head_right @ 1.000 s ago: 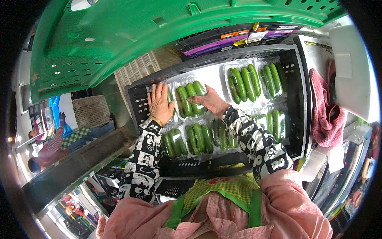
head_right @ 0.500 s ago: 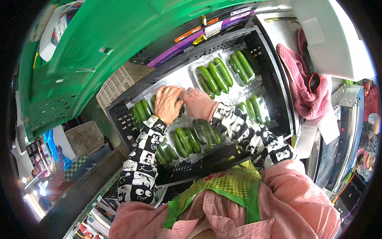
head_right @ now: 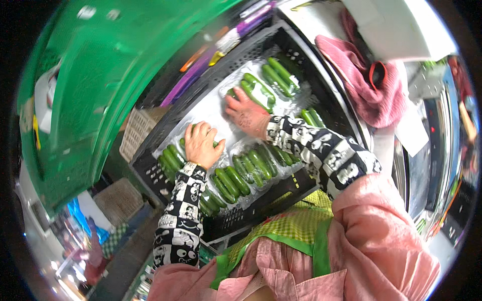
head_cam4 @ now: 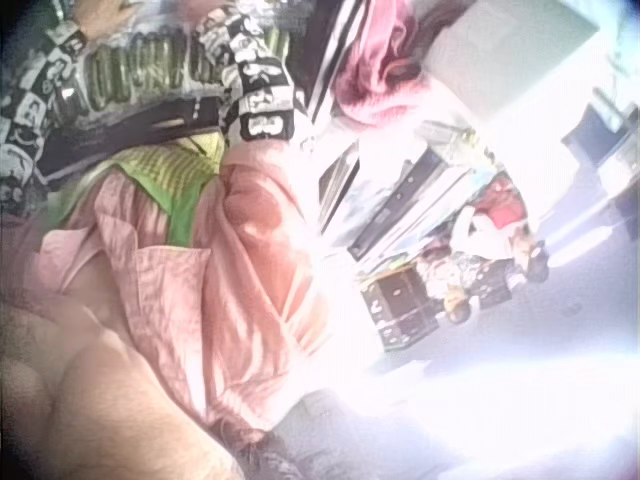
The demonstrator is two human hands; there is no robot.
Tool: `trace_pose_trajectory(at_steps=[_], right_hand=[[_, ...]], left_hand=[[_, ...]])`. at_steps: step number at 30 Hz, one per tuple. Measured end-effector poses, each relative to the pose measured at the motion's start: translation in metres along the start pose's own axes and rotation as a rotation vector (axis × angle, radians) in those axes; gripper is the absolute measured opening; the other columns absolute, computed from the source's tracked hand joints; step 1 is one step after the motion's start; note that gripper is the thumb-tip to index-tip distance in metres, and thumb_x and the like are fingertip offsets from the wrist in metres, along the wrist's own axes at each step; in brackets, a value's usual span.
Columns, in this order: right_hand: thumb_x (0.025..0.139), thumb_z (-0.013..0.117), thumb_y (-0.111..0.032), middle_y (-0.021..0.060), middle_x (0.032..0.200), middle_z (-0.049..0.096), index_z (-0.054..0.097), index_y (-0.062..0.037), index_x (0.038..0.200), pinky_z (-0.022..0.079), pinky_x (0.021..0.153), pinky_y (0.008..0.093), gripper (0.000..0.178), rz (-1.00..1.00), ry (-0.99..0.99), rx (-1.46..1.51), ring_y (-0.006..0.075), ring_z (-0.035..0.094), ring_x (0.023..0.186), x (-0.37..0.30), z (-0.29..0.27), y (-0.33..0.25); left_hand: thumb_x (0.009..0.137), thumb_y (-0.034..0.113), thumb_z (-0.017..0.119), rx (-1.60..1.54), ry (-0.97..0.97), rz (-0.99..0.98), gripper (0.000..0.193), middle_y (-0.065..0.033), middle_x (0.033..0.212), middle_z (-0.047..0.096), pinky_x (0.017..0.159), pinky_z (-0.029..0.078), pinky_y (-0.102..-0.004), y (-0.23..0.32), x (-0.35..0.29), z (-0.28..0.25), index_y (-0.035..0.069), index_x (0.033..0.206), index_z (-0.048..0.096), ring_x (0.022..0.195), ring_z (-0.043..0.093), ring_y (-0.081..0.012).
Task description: The person arranges cucumbers on trays, wraps them in plastic film using a heat sealer, and places the sealed trays into a crate.
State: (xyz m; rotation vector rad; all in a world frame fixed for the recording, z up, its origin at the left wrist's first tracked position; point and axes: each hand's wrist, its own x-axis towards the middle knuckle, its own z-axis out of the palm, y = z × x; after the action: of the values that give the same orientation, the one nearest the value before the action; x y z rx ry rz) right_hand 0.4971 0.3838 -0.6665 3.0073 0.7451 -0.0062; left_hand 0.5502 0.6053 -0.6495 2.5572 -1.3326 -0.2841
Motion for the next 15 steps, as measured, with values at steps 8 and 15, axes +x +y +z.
trace_pose_trajectory(at_steps=[8, 15], right_hand=[[0.076, 0.069, -0.033, 0.0085, 0.101, 0.06, 0.063, -0.0108, 0.102, 0.037, 0.102, 0.0543, 0.035, 0.188, 0.214, 0.215, 0.0286, 0.051, 0.109, -0.002, -0.006, -0.018], [0.089, 0.061, -0.026, 0.0111, 0.095, 0.055, 0.056, -0.0042, 0.101, 0.042, 0.092, 0.054, 0.025, 0.356, 0.405, 0.56, 0.0317, 0.055, 0.096, -0.129, -0.142, -0.047]], left_hand=[[0.079, 0.035, 0.071, 0.145, 0.038, 0.016, 0.042, -0.0142, 0.112, 0.061, 0.107, 0.035, -0.0495, 0.019, -0.004, -0.002, 0.005, 0.107, 0.066, 0.111, 0.055, -0.0319], [0.09, 0.037, 0.068, 0.015, -0.048, 0.147, 0.043, -0.0179, 0.114, 0.061, 0.101, 0.038, -0.051, -0.022, -0.005, 0.012, 0.001, 0.113, 0.063, 0.112, 0.054, -0.0401]])
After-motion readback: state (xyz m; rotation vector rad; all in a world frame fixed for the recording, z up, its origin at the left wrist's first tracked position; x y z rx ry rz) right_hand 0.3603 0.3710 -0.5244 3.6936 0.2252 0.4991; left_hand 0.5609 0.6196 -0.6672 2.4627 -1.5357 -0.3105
